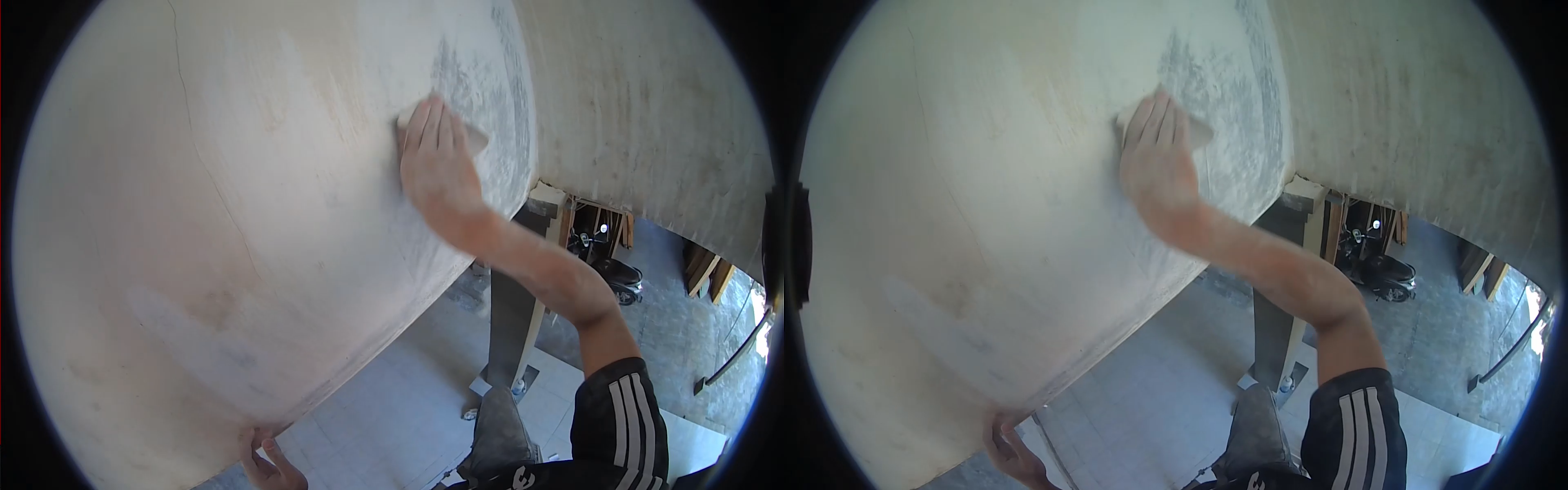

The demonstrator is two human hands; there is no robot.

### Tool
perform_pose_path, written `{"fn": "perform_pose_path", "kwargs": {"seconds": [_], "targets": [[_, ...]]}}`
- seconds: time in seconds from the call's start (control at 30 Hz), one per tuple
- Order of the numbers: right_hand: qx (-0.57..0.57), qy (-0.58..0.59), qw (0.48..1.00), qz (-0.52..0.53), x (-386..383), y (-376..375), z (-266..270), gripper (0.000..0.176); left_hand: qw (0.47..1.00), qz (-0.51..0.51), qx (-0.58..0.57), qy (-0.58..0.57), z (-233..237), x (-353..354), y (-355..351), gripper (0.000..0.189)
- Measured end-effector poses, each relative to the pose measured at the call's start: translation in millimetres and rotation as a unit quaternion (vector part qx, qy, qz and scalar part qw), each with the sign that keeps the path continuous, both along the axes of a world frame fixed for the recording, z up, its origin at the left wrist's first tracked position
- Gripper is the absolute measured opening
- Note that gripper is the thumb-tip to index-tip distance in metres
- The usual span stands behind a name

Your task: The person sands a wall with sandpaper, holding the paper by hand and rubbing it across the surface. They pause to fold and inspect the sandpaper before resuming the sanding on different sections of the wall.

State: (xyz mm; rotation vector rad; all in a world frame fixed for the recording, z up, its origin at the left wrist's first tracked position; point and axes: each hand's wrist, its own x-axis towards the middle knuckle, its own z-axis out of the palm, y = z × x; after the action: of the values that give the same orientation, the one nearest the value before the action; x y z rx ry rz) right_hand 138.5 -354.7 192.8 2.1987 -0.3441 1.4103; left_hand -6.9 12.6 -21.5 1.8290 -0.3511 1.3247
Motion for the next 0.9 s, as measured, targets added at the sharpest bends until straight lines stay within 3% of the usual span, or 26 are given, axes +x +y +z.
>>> {"fn": "perform_pose_path", "kwargs": {"seconds": [0.07,0.2,0.23,0.3,0.4,0.47,0.57,0.67,0.7,0.8,0.83,0.9], "targets": [[-0.028,-0.015,0.997,0.064,8.0,3.0,-20.4,0.053,1.000,0.004,-0.017,0.024,-4.6,-0.2,6.3,0.028],[0.015,-0.098,0.984,0.146,23.9,-36.4,18.9,0.055,0.995,0.035,-0.062,0.064,-10.4,0.5,9.6,0.028],[0.001,-0.080,0.996,0.040,24.6,-28.5,15.9,0.054,0.995,0.034,-0.067,0.062,-9.9,-1.4,6.4,0.028],[-0.011,-0.046,0.998,0.034,13.0,-4.1,-6.8,0.054,0.996,0.027,-0.074,0.048,-3.6,-2.1,-1.9,0.028],[-0.031,-0.039,0.996,0.076,10.5,-6.4,-17.1,0.053,0.999,0.009,0.037,-0.015,3.4,0.2,0.7,0.024],[-0.032,-0.048,0.993,0.099,17.8,-30.3,6.1,0.053,1.000,0.006,0.026,0.003,10.7,0.9,-4.7,0.023],[0.023,-0.039,0.999,-0.010,18.9,-24.9,23.6,0.052,0.999,0.005,0.037,0.039,6.8,-6.7,1.1,0.020],[-0.023,-0.042,0.997,0.058,11.3,5.1,-21.1,0.054,0.999,-0.018,0.033,0.006,10.1,-5.2,-0.2,0.018],[-0.027,-0.040,0.991,0.126,9.2,-3.5,-19.2,0.054,0.999,-0.030,0.030,-0.012,12.0,-5.3,-1.7,0.018],[-0.016,-0.023,0.998,0.064,4.3,-33.1,30.3,0.055,0.999,-0.003,0.026,0.030,10.5,-3.4,3.0,0.017],[0.014,-0.080,0.995,0.066,14.7,-40.8,39.1,0.057,0.999,0.007,0.003,0.047,7.5,-5.6,5.1,0.020],[0.014,-0.061,0.997,0.037,14.0,-21.6,22.7,0.059,0.996,0.026,-0.047,0.064,3.4,-4.2,6.8,0.028]]}}
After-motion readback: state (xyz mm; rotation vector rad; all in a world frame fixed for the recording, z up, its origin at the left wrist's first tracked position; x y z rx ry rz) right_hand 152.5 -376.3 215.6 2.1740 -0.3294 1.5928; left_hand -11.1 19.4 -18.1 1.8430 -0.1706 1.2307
